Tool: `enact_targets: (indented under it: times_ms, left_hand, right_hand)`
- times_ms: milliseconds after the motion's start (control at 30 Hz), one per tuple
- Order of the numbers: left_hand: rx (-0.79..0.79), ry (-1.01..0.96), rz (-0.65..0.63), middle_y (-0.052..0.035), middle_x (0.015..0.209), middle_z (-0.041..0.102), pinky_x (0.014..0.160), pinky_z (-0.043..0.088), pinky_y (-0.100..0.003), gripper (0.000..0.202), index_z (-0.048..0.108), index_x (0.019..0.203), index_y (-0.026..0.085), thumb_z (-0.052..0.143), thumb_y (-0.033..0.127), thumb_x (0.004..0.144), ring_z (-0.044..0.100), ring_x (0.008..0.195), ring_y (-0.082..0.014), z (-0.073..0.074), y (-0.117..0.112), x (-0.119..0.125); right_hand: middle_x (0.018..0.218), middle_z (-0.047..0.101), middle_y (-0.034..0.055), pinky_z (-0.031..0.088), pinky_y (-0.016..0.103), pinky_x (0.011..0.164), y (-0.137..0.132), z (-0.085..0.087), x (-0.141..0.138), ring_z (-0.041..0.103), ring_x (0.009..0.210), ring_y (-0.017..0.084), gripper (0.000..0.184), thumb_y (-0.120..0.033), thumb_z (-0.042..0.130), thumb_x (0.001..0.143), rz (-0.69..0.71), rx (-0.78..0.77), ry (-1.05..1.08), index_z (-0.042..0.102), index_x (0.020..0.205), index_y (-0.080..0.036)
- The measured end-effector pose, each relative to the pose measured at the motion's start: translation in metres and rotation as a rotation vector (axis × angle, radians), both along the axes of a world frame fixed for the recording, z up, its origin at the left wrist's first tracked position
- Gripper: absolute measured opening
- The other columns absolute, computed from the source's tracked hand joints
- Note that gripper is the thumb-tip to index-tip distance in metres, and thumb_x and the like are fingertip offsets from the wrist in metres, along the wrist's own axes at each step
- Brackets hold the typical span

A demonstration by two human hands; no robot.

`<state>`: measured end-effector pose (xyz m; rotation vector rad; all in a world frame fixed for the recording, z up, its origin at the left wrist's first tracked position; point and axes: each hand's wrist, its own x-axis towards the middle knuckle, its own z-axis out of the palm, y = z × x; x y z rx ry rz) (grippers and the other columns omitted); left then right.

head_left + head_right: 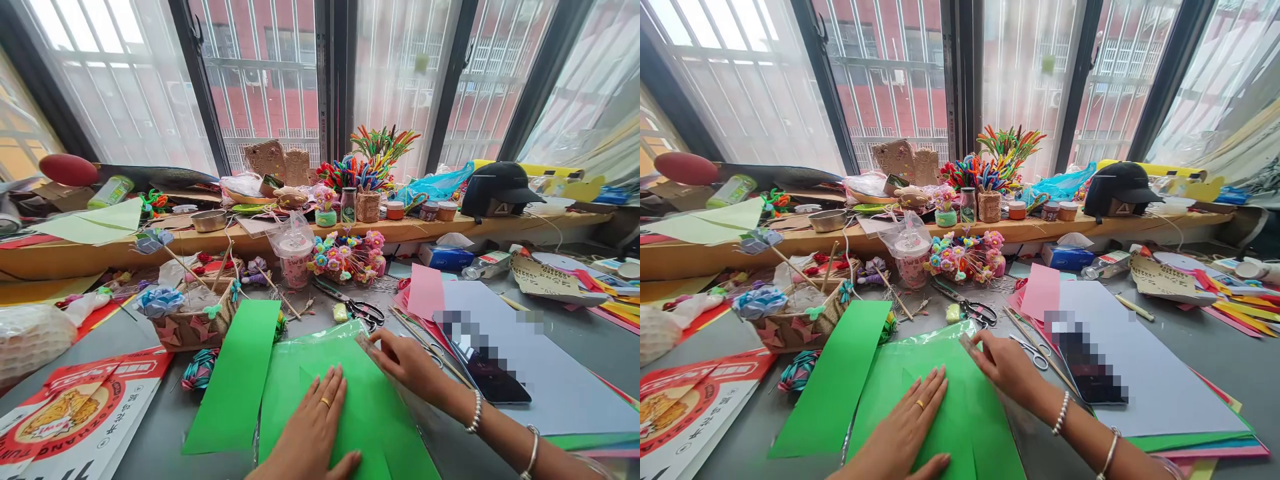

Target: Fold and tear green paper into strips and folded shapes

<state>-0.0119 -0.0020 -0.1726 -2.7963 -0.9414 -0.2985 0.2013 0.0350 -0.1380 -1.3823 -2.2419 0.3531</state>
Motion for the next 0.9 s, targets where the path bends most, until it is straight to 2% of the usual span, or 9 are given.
enact_targets:
  times_ms: [100,167,333,500,667,900]
  left_hand:
    - [-0.067,-0.024,0.047,-0.0147,0.135,0.025,0.092,0.037,-0.037,0.078,-0.010,0.133,0.012,0.036,0.047,0.082,0.031,0.121,-0.0254,0.008,0.005,-0.005]
    - [-0.050,-0.070,0.081,-0.0152,0.135,0.025,0.093,0.036,-0.039,0.077,-0.009,0.133,0.011,0.036,0.047,0.082,0.030,0.121,-0.0268,0.005,0.008,-0.002]
    - [-0.003,-0.098,0.085,-0.0158,0.135,0.027,0.094,0.034,-0.041,0.077,-0.003,0.134,0.010,0.036,0.050,0.081,0.029,0.121,-0.0286,-0.010,0.011,0.005]
    - [0.002,-0.094,0.102,-0.0187,0.135,0.026,0.093,0.035,-0.041,0.079,-0.006,0.133,0.008,0.036,0.049,0.081,0.028,0.122,-0.0295,-0.012,0.010,0.005]
    - [-0.017,-0.091,0.107,-0.0184,0.135,0.025,0.093,0.035,-0.041,0.078,-0.005,0.134,0.008,0.036,0.050,0.081,0.027,0.122,-0.0294,-0.011,0.011,0.006]
    - [0.002,-0.097,0.103,-0.0154,0.136,0.025,0.095,0.033,-0.039,0.073,0.001,0.134,0.010,0.036,0.047,0.082,0.027,0.123,-0.0273,-0.014,0.012,0.005]
  right_hand:
    - [0.077,0.059,0.0032,0.037,0.022,0.061,0.002,0.006,0.000,0.053,0.069,0.014,0.011,-0.016,0.044,0.082,0.055,0.137,-0.050,0.054,0.088,-0.017]
    - [0.078,0.060,0.0038,0.037,0.023,0.064,0.005,0.003,-0.005,0.053,0.074,0.015,0.010,-0.011,0.049,0.079,0.073,0.205,-0.098,0.056,0.081,-0.017]
    - [0.067,0.060,0.0044,0.036,0.025,0.056,0.012,-0.021,-0.019,0.053,0.065,0.017,0.012,-0.006,0.051,0.077,0.030,0.322,-0.204,0.059,0.073,-0.014]
    - [0.061,0.059,0.0035,0.032,0.025,0.049,0.012,-0.038,-0.023,0.051,0.057,0.017,0.014,-0.006,0.052,0.076,0.082,0.417,-0.299,0.059,0.067,-0.014]
    - [0.063,0.060,0.0043,0.032,0.026,0.048,0.007,-0.040,-0.022,0.051,0.056,0.017,0.019,-0.006,0.043,0.081,0.133,0.479,-0.347,0.058,0.072,-0.014]
    - [0.062,0.058,0.0036,0.030,0.026,0.046,-0.008,-0.041,-0.020,0.049,0.053,0.016,0.022,-0.005,0.041,0.082,0.192,0.507,-0.389,0.055,0.069,-0.014]
